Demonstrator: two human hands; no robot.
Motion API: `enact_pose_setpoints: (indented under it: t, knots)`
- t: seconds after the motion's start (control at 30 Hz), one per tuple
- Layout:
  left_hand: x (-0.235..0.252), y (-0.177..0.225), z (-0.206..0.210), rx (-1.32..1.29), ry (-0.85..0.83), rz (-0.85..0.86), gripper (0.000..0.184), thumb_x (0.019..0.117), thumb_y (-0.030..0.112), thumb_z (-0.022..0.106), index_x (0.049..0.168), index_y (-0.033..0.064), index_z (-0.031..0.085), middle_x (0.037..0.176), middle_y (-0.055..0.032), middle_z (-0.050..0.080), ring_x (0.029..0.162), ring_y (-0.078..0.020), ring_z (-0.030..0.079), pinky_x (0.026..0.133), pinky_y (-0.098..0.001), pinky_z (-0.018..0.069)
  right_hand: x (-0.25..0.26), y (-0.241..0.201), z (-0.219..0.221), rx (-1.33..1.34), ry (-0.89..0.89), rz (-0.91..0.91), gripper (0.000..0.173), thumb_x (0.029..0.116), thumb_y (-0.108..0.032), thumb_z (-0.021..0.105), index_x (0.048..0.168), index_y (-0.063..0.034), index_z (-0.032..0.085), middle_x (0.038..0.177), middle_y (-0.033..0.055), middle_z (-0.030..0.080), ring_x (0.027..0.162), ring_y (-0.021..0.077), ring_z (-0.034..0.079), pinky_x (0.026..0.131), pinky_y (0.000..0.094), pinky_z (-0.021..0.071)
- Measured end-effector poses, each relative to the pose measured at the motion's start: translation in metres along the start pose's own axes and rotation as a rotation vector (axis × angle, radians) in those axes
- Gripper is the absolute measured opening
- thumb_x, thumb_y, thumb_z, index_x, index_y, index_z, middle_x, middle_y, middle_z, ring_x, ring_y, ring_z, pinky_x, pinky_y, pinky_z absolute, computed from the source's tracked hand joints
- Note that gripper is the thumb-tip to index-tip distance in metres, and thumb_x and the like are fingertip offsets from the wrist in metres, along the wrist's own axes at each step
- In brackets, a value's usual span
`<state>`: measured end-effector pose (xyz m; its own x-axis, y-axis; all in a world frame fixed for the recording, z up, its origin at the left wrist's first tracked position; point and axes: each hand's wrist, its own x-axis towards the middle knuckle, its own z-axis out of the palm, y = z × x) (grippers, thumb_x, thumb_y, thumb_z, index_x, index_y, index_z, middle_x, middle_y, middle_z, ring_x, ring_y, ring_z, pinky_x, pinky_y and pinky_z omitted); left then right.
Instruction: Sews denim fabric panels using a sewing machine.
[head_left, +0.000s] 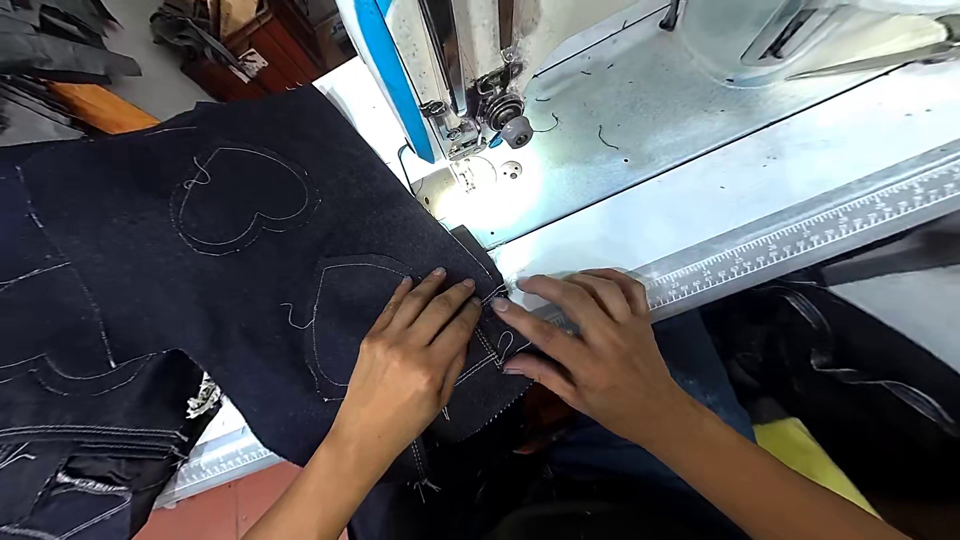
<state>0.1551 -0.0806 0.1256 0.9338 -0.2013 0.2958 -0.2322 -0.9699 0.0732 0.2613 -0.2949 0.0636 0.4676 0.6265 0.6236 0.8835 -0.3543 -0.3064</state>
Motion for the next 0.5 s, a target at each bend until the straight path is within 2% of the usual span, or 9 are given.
enact_pose_setpoints:
  t: [0.07,0.13,0.17,0.23,0.27,0.3,0.37,0.43,0.5]
  knots:
    - [0.004,-0.006,-0.008,-0.005,-0.044,0.010,0.033,0.1075,0.029,0.048,0.122,0.0171,0.075,0.138,0.0010,0.067,0.138,-0.0214,0.055,0.114,-0.0448,0.0469,0.001,-0.003,-0.001,-0.066,-0.090,-0.008,0.045,0.1042,-0.057,0.042,0.138,-0.0345,0.062,0.147,-0.0028,0.057,0.124,0.0251,0.056,0.104,0.0540,0.0363]
    - [0.024,-0.025,-0.018,0.005,-0.061,0.027,0.035,0.1061,0.029,0.045,0.120,0.0196,0.076,0.134,0.0030,0.069,0.131,-0.0186,0.060,0.106,-0.0442,0.0507,0.003,-0.004,-0.001,-0.072,-0.103,-0.005,0.049,0.1047,-0.060,0.038,0.138,-0.0326,0.062,0.148,-0.0040,0.057,0.126,0.0261,0.055,0.105,0.0551,0.0353]
    - [0.040,-0.037,-0.024,0.025,-0.106,0.038,0.036,0.1015,0.026,0.048,0.126,0.0191,0.073,0.137,-0.0006,0.067,0.132,-0.0226,0.059,0.106,-0.0503,0.0487,0.004,-0.006,-0.001,-0.062,-0.093,-0.006,0.051,0.1045,-0.061,0.038,0.136,-0.0307,0.064,0.146,-0.0035,0.058,0.126,0.0265,0.055,0.105,0.0552,0.0346]
    - [0.076,-0.059,-0.033,0.000,-0.296,0.056,0.056,0.0860,0.026,0.064,0.142,0.0181,0.062,0.148,-0.0092,0.057,0.143,-0.0338,0.047,0.115,-0.0669,0.0336,0.004,-0.008,0.003,-0.053,-0.065,-0.034,0.049,0.1047,-0.059,0.041,0.131,-0.0262,0.067,0.142,-0.0044,0.061,0.126,0.0257,0.054,0.106,0.0547,0.0341]
    - [0.093,-0.068,-0.036,-0.069,-0.375,0.089,0.063,0.0796,0.027,0.073,0.141,0.0168,0.062,0.145,-0.0109,0.058,0.142,-0.0350,0.048,0.117,-0.0699,0.0283,0.005,-0.007,0.006,-0.043,-0.044,-0.056,0.048,0.1046,-0.058,0.043,0.128,-0.0249,0.069,0.139,-0.0063,0.064,0.127,0.0235,0.055,0.108,0.0539,0.0336]
    - [0.109,-0.076,-0.036,-0.136,-0.432,0.154,0.061,0.0748,0.029,0.079,0.133,0.0171,0.067,0.133,-0.0093,0.063,0.134,-0.0323,0.053,0.115,-0.0679,0.0317,0.005,-0.006,0.009,-0.034,-0.030,-0.076,0.047,0.1046,-0.057,0.044,0.128,-0.0246,0.069,0.137,-0.0080,0.065,0.127,0.0215,0.056,0.109,0.0532,0.0329]
    - [0.134,-0.083,-0.038,-0.189,-0.556,0.285,0.038,0.0685,0.031,0.084,0.104,0.0212,0.074,0.107,-0.0010,0.065,0.113,-0.0244,0.059,0.099,-0.0549,0.0448,0.006,-0.004,0.011,-0.017,-0.024,-0.091,0.046,0.1042,-0.058,0.045,0.127,-0.0254,0.069,0.136,-0.0100,0.065,0.126,0.0195,0.056,0.110,0.0521,0.0325]
    - [0.150,-0.082,-0.041,-0.141,-0.716,0.332,0.030,0.0695,0.034,0.086,0.093,0.0219,0.072,0.107,0.0005,0.061,0.112,-0.0232,0.055,0.099,-0.0518,0.0442,0.006,-0.005,0.011,-0.005,-0.030,-0.079,0.047,0.1043,-0.058,0.044,0.129,-0.0263,0.068,0.136,-0.0105,0.065,0.127,0.0192,0.055,0.110,0.0519,0.0327]
    - [0.157,-0.086,-0.040,-0.122,-0.772,0.365,0.032,0.0708,0.043,0.085,0.091,0.0213,0.072,0.112,-0.0004,0.061,0.114,-0.0232,0.054,0.098,-0.0532,0.0414,0.006,-0.007,0.010,0.006,-0.039,-0.068,0.047,0.1048,-0.058,0.042,0.130,-0.0270,0.067,0.137,-0.0105,0.064,0.127,0.0194,0.056,0.109,0.0523,0.0337]
